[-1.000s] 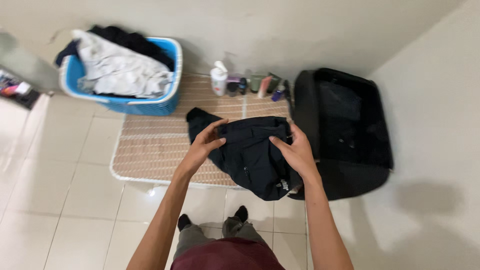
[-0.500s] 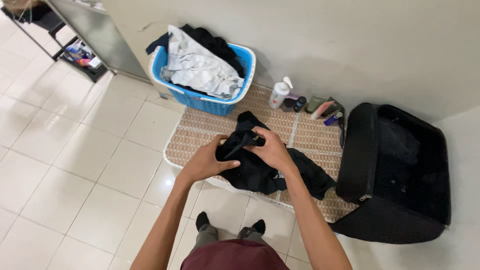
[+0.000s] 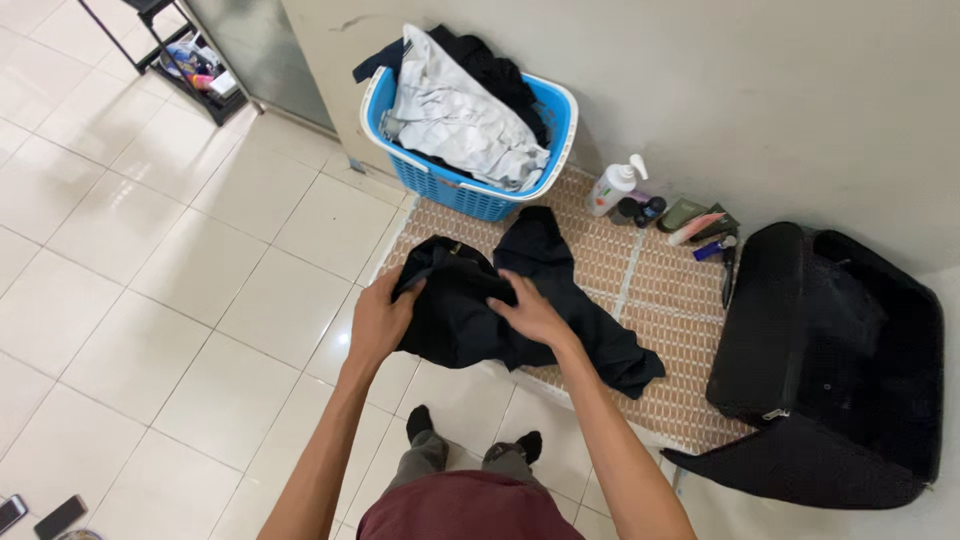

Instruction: The person folds a pair of black pants on a small table. They smooth the fabric, fold the legs together, and then fold the pants into a compact rectangle. The folded pants remain on the table at the end of the clip.

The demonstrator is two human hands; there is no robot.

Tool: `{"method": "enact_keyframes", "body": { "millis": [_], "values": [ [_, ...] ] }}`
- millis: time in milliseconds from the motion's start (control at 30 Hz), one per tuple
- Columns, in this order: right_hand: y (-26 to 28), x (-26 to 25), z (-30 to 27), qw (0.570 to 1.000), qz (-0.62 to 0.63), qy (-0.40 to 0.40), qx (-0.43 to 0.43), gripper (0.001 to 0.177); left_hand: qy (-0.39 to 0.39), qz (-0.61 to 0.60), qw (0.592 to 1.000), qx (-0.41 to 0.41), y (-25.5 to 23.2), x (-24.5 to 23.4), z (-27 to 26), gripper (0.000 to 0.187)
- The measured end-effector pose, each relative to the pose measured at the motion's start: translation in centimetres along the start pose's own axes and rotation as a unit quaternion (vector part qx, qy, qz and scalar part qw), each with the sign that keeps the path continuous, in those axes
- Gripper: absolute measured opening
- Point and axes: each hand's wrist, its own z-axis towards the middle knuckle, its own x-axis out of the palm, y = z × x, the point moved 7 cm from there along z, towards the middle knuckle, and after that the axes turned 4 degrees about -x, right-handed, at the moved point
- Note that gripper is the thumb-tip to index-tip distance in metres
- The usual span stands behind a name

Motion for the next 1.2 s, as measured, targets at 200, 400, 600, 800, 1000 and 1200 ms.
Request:
{"method": "enact_keyframes", "body": {
  "millis": [200, 400, 600, 800, 1000, 1200],
  "values": [
    [-1.9, 6.8, 0.9, 0.995, 0.074, 0.034, 0.061, 0.1, -0.055, -0.023, 0.998, 0.0, 3.2, -4.7, 0.4, 0.027],
    [4.9, 8.9, 2.5, 0.989, -0.134, -0.039, -0.041, 0.09, 0.011, -0.029, 0.993, 0.118, 3.4, -8.9, 0.1, 0.028],
    [8.8, 9.7, 3.3, 0.986, -0.087, -0.056, -0.13, 0.05, -0.044, -0.118, 0.985, 0.116, 4.8, -13.5, 0.1, 0.026],
    [9.1, 8.4, 2.3, 0.994, 0.094, -0.04, -0.032, 0.05, -0.06, -0.137, 0.987, 0.052, 6.9, -14.9, 2.4, 0.018],
    [7.5, 2.2, -0.1, 0.98, 0.041, -0.162, -0.113, 0.038, -0.028, -0.188, 0.982, 0.024, 9.8, -12.2, 7.4, 0.015],
    [3.5, -6.4, -4.5, 0.966, 0.043, -0.253, -0.025, 0.057, 0.055, -0.237, 0.969, 0.052, 10.2, -2.8, 10.7, 0.014]
  ]
}}
